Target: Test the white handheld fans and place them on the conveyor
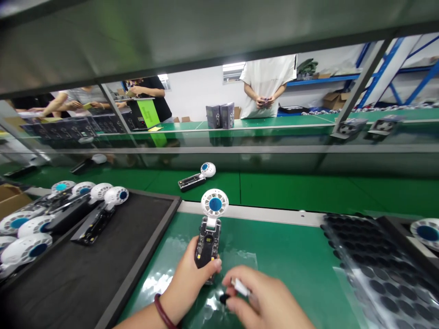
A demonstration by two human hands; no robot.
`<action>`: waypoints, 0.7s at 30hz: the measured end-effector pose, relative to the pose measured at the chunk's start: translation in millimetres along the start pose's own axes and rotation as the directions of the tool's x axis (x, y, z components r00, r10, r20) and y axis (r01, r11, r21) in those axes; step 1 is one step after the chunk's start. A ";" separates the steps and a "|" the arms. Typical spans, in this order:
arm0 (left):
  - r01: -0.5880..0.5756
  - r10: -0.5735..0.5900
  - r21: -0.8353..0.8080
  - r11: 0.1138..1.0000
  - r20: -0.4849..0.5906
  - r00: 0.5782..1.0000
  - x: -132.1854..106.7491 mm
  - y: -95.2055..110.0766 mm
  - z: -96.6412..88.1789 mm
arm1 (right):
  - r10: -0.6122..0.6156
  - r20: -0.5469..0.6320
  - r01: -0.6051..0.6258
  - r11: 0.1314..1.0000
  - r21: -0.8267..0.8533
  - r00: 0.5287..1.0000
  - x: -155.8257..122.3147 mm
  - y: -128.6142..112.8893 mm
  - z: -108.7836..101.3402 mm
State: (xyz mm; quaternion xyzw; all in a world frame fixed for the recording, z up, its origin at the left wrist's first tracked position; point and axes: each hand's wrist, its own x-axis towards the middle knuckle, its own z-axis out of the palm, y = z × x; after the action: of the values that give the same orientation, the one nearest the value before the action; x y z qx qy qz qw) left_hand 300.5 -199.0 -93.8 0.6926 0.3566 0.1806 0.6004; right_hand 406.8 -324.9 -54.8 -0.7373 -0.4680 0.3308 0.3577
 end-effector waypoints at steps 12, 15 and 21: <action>0.019 -0.017 0.081 0.997 -0.018 1.000 0.7 4.5 4.8 | -0.067 -0.199 0.072 0.997 0.016 0.978 51.6 -19.1 -3.7; 0.023 -0.019 0.077 0.997 -0.044 0.999 0.7 4.5 5.8 | -0.096 -0.186 0.097 0.995 -0.003 0.978 51.5 -14.1 -0.6; 0.041 -0.040 0.045 0.998 -0.021 0.999 1.5 2.4 5.8 | -0.121 -0.197 0.112 0.992 -0.057 0.973 50.5 -8.4 7.1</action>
State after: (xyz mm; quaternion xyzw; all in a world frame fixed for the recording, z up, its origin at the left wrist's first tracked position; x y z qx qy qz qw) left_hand 306.1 -202.1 -93.0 0.6969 0.3807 0.1673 0.5843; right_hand 414.4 -274.1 -59.2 -0.7462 -0.4794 0.2225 0.4049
